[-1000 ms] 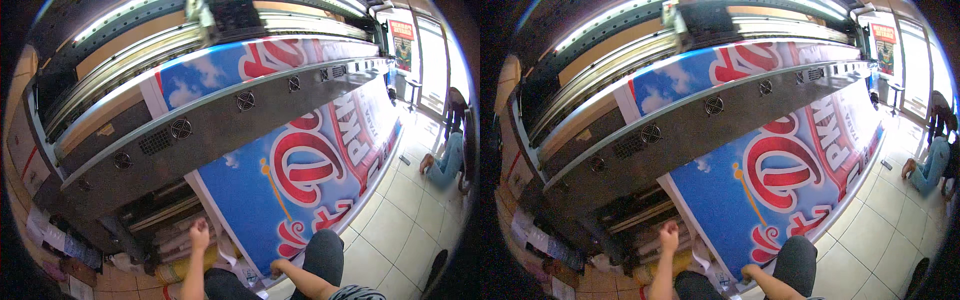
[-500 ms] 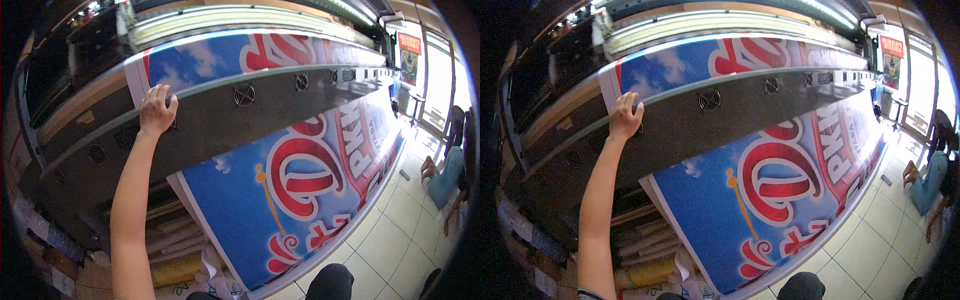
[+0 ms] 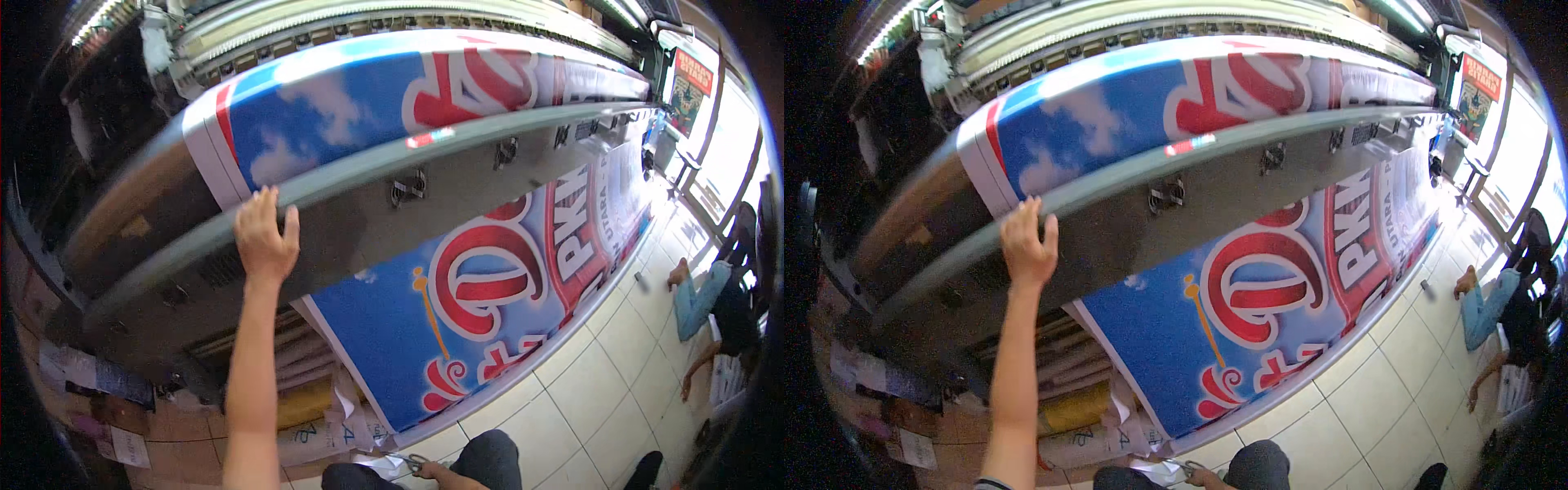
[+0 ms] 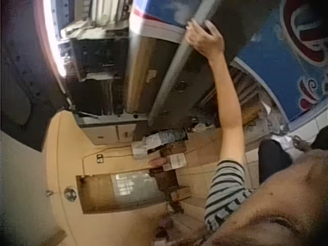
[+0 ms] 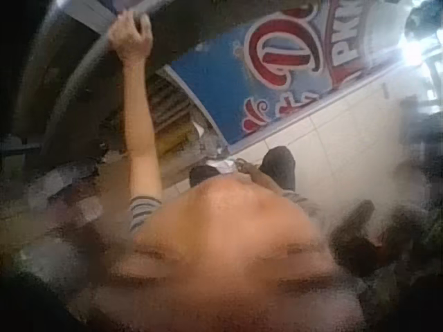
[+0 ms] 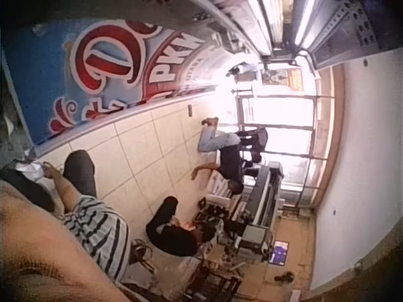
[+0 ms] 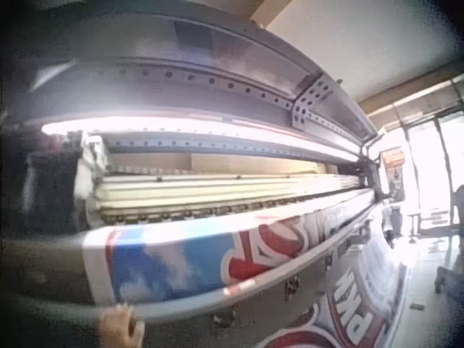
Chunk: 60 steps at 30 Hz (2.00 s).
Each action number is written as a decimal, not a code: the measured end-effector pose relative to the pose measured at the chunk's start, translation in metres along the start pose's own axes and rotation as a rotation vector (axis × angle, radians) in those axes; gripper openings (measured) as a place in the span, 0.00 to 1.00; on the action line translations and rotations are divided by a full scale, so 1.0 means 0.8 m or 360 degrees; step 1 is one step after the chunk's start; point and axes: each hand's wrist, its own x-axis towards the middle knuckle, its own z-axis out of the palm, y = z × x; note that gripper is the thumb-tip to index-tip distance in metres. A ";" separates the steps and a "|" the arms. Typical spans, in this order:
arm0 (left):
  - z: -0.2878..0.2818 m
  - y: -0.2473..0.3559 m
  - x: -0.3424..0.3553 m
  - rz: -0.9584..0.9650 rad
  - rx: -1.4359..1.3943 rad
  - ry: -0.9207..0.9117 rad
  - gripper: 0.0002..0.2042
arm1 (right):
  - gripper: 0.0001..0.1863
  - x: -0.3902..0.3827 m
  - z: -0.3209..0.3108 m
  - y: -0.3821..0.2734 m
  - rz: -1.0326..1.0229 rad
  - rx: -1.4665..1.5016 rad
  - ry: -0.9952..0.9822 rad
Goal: Operating a large format printer and cutting printed banners using scissors.
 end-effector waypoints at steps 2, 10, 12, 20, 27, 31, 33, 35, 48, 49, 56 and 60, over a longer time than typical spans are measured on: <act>-0.010 0.004 0.003 -0.0077 -0.0080 -0.0127 0.25 | 0.36 -0.061 -0.042 -0.043 0.0031 -0.0024 -0.0020; -0.074 -0.004 0.042 -0.0301 -0.0407 -0.0990 0.29 | 0.25 -0.354 -0.226 -0.113 0.0079 0.0394 0.0482; -0.082 -0.008 0.050 -0.0306 -0.0450 -0.1071 0.29 | 0.24 -0.413 -0.237 -0.114 0.0344 0.0321 0.0643; -0.070 0.002 0.065 -0.0574 -0.0542 -0.1147 0.28 | 0.31 -0.540 -0.238 -0.077 0.0438 0.0211 0.0542; -0.042 0.061 0.113 -0.1221 -0.0219 -0.1172 0.26 | 0.27 -0.570 -0.395 -0.007 0.0229 0.0095 0.0285; -0.004 0.111 0.158 -0.1767 0.0014 -0.1460 0.34 | 0.24 -0.569 -0.629 -0.026 0.0148 -0.0215 0.0829; 0.016 0.123 0.180 -0.2014 0.0124 -0.1468 0.36 | 0.23 -0.575 -0.752 -0.067 -0.0118 -0.0061 0.1220; 0.034 0.132 0.192 -0.2122 0.0376 -0.1407 0.34 | 0.24 -0.585 -0.851 -0.118 -0.0462 -0.0323 0.1644; 0.089 0.136 0.171 -0.2148 0.0940 -0.0883 0.24 | 0.27 -0.511 -1.013 -0.299 -0.0300 -0.0412 0.2246; 0.090 0.136 0.170 -0.2146 0.1002 -0.0877 0.24 | 0.27 -0.508 -1.011 -0.299 -0.0390 -0.0416 0.2309; 0.091 0.135 0.150 -0.1936 0.0887 -0.0704 0.21 | 0.16 -0.506 -1.045 -0.287 -0.0854 -0.0816 0.2357; 0.086 0.132 0.153 -0.1715 0.0553 -0.0688 0.20 | 0.16 -0.509 -1.052 -0.283 -0.0861 -0.0705 0.2214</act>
